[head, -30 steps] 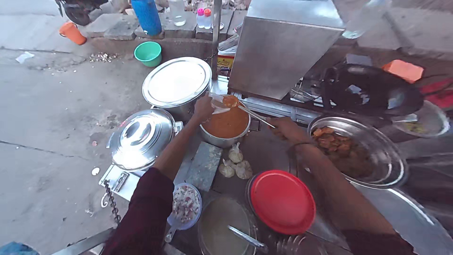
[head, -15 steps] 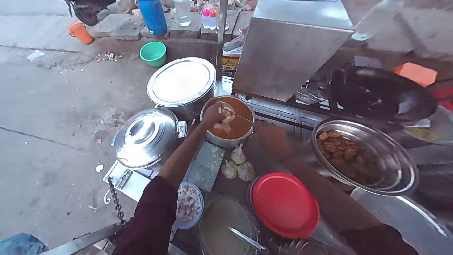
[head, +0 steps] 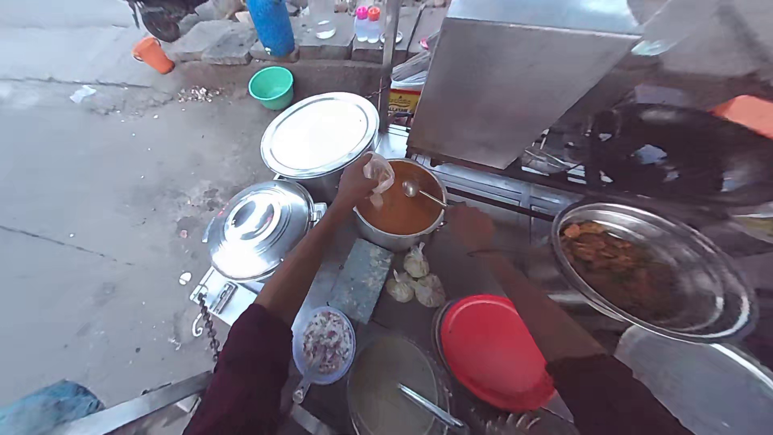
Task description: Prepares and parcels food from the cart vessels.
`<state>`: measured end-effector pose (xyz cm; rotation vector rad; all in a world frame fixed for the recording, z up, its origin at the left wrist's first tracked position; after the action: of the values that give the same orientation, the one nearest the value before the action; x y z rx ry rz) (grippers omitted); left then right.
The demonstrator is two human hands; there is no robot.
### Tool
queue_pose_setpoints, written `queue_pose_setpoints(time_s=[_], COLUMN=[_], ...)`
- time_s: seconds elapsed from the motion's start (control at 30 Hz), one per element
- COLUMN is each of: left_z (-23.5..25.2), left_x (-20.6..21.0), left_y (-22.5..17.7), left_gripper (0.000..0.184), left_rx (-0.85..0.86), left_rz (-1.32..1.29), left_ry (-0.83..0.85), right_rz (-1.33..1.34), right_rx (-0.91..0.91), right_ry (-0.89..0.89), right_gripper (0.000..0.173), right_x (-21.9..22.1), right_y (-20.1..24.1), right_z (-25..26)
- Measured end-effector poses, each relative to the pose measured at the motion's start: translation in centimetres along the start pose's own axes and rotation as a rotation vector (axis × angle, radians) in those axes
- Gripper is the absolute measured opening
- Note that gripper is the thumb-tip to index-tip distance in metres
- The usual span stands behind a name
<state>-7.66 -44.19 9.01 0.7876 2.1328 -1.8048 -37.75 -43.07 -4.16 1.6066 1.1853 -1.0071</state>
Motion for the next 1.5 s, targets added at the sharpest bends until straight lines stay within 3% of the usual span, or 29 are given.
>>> queue_pose_setpoints(time_s=[0.07,0.13,0.23,0.4,0.5,0.57,0.7,1.07,1.27,1.33,1.4,1.5], left_z=[5.4,8.0,8.0,6.7,4.9,6.0,7.1,8.3,6.8,4.9,5.7,9.5], left_x=[0.1,0.0,-0.5,-1.3,-1.8,-2.2,-2.9,-1.0,1.2,1.8,2.8,4.9], left_y=[4.0,5.8,5.6,5.9,3.0,5.5,6.6,5.2,5.3,2.8,0.9,4.1], left_gripper=[0.077,0.08,0.079,0.078,0.081,0.078,0.079,0.077,0.075,0.075,0.08,0.088], left_rx=[0.197,0.192,0.144,0.126,-0.182,0.057,0.052,0.119,0.227,0.131,0.039,0.206], left_rz=[0.03,0.051,0.062,0.081,0.117,0.112,0.116,0.292,0.2,0.194,0.214,0.231], left_ry=[-0.055,-0.046,-0.051,-0.089,-0.006,-0.085,-0.094,-0.015,0.017,0.054,0.112,0.065], right_rz=[-0.096,-0.084,0.104,0.616,0.571,0.555,0.926,0.87,0.888,0.871,0.808,0.484], right_rx=[-0.047,-0.047,0.085,0.194,0.187,0.139,0.17,0.117,0.105,0.076,0.027,-0.095], right_ry=[-0.006,0.01,0.1,0.09,0.221,0.253,0.209,0.16,0.153,0.139,0.109,0.028], right_gripper=[0.035,0.034,0.044,0.06,0.06,0.06,0.043,0.045,0.039,0.04,0.043,0.045], right_x=[1.4,2.1,2.5,5.6,6.5,6.8,7.1,-4.1,-7.9,-8.7,-8.9,-9.0], right_y=[1.5,2.5,3.0,0.9,-0.2,-0.6,-1.5,-4.1,-4.3,-3.7,-2.9,-0.7], right_z=[0.6,1.1,2.2,3.9,3.0,2.3,1.0,-2.9,-4.5,-4.9,-4.8,-5.6])
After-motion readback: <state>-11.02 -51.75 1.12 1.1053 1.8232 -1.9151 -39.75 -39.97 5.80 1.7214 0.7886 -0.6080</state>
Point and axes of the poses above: each hand's wrist, its own z-axis towards the middle knuckle, its own x-axis out of the palm, y = z × x, the point moved 3 cm from there along z, towards the middle knuckle, and after that the axes turned 4 degrees about y, right-handed, at the moved point
